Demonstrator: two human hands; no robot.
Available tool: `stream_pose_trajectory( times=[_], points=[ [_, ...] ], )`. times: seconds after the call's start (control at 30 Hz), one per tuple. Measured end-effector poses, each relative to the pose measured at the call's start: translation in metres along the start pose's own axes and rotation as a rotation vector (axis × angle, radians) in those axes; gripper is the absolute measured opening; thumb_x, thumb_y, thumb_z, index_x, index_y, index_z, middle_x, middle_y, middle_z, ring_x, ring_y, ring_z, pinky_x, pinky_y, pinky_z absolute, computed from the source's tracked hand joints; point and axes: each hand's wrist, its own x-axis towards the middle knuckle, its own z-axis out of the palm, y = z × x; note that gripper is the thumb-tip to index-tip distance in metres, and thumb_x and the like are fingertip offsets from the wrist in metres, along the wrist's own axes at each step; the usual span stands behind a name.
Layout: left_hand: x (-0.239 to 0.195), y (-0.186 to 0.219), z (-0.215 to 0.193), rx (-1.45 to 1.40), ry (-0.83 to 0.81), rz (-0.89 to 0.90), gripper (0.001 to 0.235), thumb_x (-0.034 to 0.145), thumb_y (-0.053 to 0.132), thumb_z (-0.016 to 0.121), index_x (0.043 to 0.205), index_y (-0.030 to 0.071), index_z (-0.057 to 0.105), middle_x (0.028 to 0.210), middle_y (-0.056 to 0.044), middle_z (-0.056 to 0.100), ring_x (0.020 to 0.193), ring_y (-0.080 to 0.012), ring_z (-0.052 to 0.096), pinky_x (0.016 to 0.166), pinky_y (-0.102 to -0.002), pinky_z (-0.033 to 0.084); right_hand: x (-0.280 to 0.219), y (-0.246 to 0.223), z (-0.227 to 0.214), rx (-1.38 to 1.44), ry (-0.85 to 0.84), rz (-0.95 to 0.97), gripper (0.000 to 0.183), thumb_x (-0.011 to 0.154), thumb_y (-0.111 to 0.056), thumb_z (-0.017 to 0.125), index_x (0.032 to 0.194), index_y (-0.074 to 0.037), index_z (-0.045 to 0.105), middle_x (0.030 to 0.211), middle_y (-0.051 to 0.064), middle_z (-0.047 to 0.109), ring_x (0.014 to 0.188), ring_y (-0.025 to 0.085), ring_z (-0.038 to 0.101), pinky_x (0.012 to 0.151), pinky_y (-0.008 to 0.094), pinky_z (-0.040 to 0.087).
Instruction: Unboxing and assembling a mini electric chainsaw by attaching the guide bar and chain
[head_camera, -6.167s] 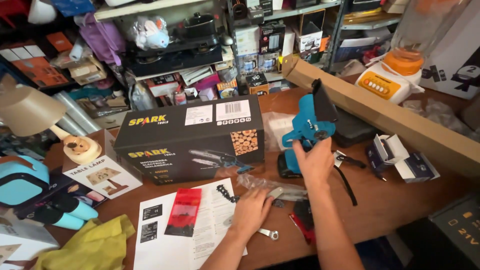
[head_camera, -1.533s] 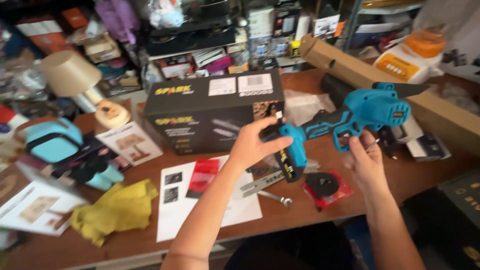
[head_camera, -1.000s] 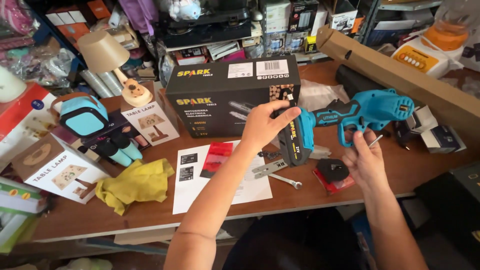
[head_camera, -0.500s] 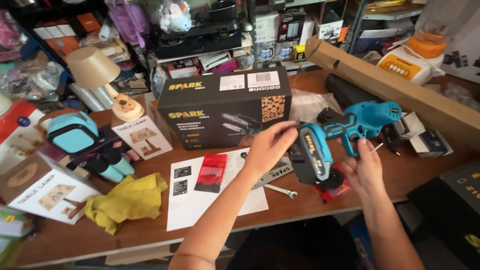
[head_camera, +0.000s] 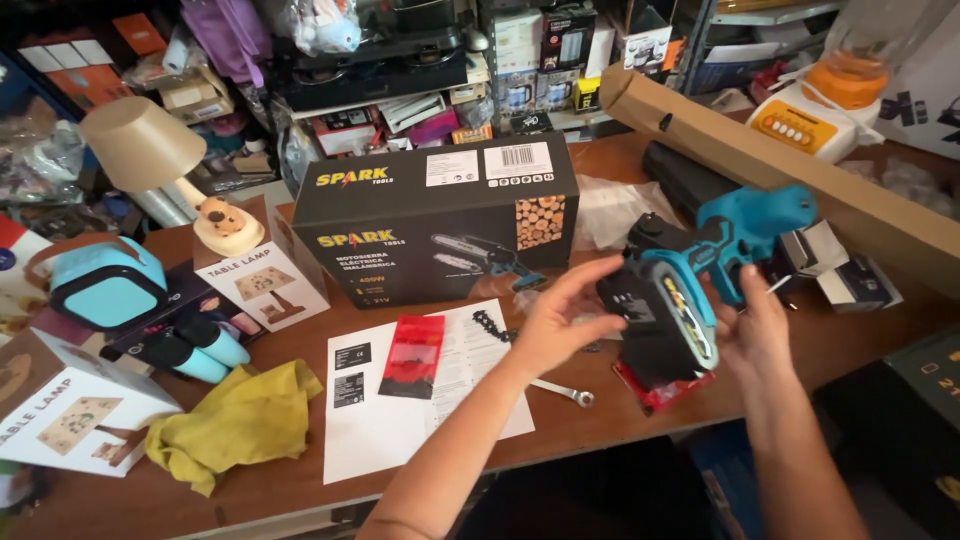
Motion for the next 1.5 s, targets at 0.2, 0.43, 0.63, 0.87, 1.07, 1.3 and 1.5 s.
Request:
stream_pose_trajectory(
  times=[0.2, 0.43, 0.63, 0.87, 1.07, 1.3, 1.5],
  points=[
    [0.007, -0.011, 0.023, -0.187, 0.132, 0.12, 0.075, 0.075, 0.007, 0.091, 0.144, 0.008, 0.062, 0.144, -0.005, 0.059, 0.101, -0.0026, 0.061, 0.081, -0.016, 0.059, -0.078, -0.018, 0.06, 0.138, -0.085, 0.074, 0.035, 0.097, -0.046, 0.077, 0.087, -0.014, 0.066, 0.076, 0.01, 0.074, 0.052, 0.015, 0.067, 0.044, 0.021, 0.049],
    [0.008, 0.008, 0.017, 0.079, 0.116, 0.236, 0.103, 0.06, 0.034, 0.098, 0.149, 0.009, 0.052, 0.142, -0.014, 0.054, 0.13, -0.0254, 0.056, 0.112, -0.042, 0.045, -0.096, -0.02, 0.085, 0.149, -0.055, 0.054, 0.032, 0.097, -0.043, 0.076, 0.088, -0.013, 0.066, 0.075, 0.009, 0.073, 0.052, 0.015, 0.067, 0.043, 0.024, 0.051],
    [0.0, -0.005, 0.009, 0.106, 0.118, 0.181, 0.091, 0.067, 0.03, 0.095, 0.145, 0.01, 0.053, 0.145, -0.015, 0.053, 0.137, -0.0288, 0.053, 0.117, -0.043, 0.04, -0.065, -0.004, 0.072, 0.173, -0.062, 0.061, 0.029, 0.097, -0.039, 0.075, 0.089, -0.012, 0.067, 0.073, 0.007, 0.072, 0.051, 0.016, 0.067, 0.043, 0.028, 0.054],
    [-0.002, 0.004, 0.001, 0.177, 0.097, -0.19, 0.102, 0.081, 0.017, 0.079, 0.162, 0.008, 0.017, 0.161, -0.02, 0.024, 0.138, -0.0282, 0.033, 0.113, -0.049, 0.037, -0.009, 0.0, 0.028, -0.149, -0.003, -0.379, 0.014, 0.112, -0.037, 0.053, 0.111, -0.024, 0.048, 0.092, 0.001, 0.064, 0.07, 0.013, 0.062, 0.041, 0.021, 0.037],
    [0.025, 0.014, 0.03, 0.383, -0.113, -0.47, 0.122, 0.068, 0.05, 0.07, 0.162, 0.013, 0.002, 0.173, -0.019, 0.002, 0.158, -0.0368, 0.004, 0.122, -0.061, 0.017, 0.014, -0.006, 0.012, -0.742, 0.069, -1.019, 0.027, 0.116, -0.017, 0.053, 0.125, 0.007, 0.049, 0.105, 0.025, 0.068, 0.094, 0.036, 0.066, 0.081, 0.048, 0.05],
    [0.081, -0.045, 0.05, 0.489, -0.065, -0.636, 0.116, 0.063, 0.032, 0.078, 0.163, 0.027, 0.019, 0.17, -0.025, 0.003, 0.149, -0.0482, 0.027, 0.11, -0.056, 0.038, -0.007, -0.012, 0.035, -0.821, 0.056, -1.091, 0.026, 0.12, -0.013, 0.058, 0.121, 0.008, 0.043, 0.097, 0.03, 0.06, 0.082, 0.042, 0.063, 0.067, 0.051, 0.046],
    [0.112, -0.117, 0.063, 0.657, 0.015, -0.535, 0.106, 0.061, 0.057, 0.068, 0.157, 0.031, 0.03, 0.155, -0.027, 0.024, 0.119, -0.0671, 0.042, 0.101, -0.066, 0.039, -0.011, -0.014, 0.057, -0.974, 0.087, -1.041, 0.035, 0.116, -0.015, 0.062, 0.125, 0.009, 0.04, 0.1, 0.038, 0.064, 0.083, 0.059, 0.062, 0.061, 0.059, 0.045]
  ],
)
